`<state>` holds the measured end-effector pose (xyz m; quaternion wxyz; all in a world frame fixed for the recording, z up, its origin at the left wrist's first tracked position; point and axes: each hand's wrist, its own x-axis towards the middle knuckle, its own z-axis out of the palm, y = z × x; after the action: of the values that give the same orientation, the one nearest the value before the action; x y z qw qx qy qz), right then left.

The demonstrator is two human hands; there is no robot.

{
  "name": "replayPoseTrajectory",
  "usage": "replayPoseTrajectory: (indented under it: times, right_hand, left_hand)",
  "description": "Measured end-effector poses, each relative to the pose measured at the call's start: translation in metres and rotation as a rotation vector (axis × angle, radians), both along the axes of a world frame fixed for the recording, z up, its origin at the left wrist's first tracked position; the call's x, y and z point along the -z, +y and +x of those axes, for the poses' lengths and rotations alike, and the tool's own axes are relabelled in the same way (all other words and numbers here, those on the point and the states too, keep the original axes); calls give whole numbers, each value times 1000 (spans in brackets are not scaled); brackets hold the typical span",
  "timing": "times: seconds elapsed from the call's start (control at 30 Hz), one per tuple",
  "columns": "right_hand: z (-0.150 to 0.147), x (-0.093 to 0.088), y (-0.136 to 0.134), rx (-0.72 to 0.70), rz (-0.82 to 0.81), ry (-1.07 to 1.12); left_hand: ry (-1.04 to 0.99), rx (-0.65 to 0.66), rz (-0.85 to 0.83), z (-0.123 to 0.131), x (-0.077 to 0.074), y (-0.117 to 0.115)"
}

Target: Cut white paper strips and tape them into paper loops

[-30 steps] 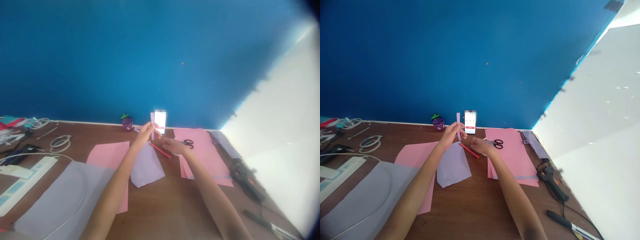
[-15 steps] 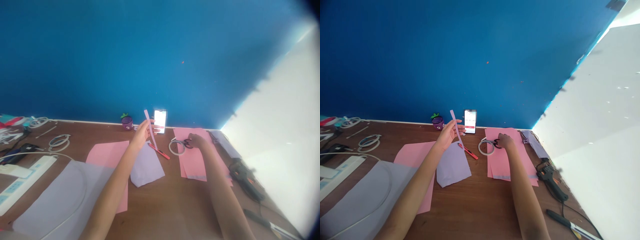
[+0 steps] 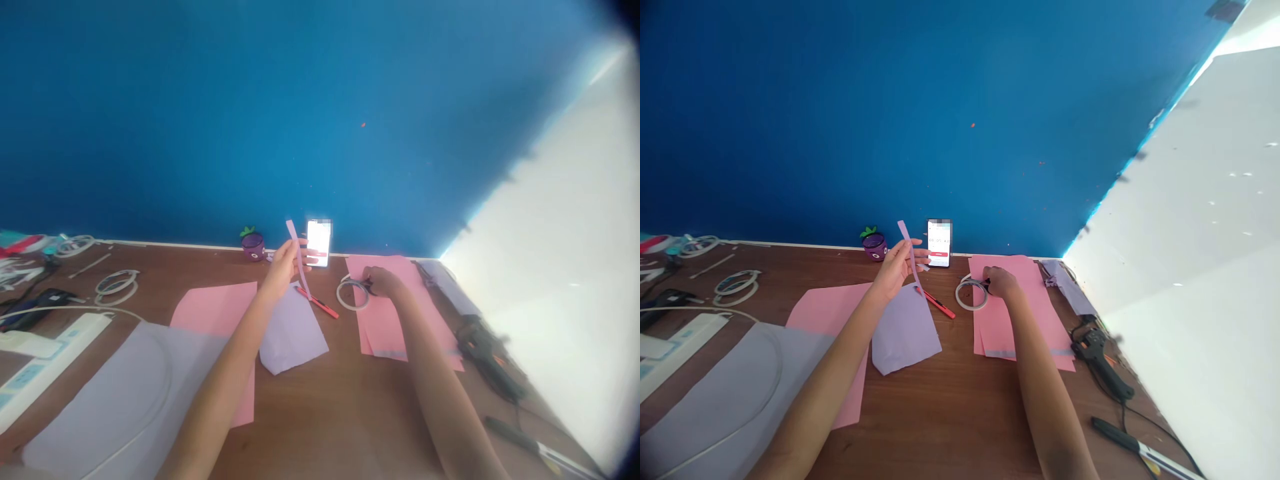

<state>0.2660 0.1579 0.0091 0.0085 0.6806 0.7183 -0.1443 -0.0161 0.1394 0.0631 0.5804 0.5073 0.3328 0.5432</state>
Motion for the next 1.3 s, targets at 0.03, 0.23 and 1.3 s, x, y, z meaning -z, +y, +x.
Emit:
replayPoseTrajectory:
  times: [0.03, 0.23, 1.3]
  right_hand:
    - [0, 0, 0, -7, 5, 4]
    - [6, -2, -4, -17, 52, 24]
    - [-98, -30, -28, -350, 442, 1029]
  left_hand:
    - [4, -4, 2, 0, 1, 0]
    - [35, -30, 35, 0, 4, 3]
    - [-57, -191, 45, 11, 16, 8]
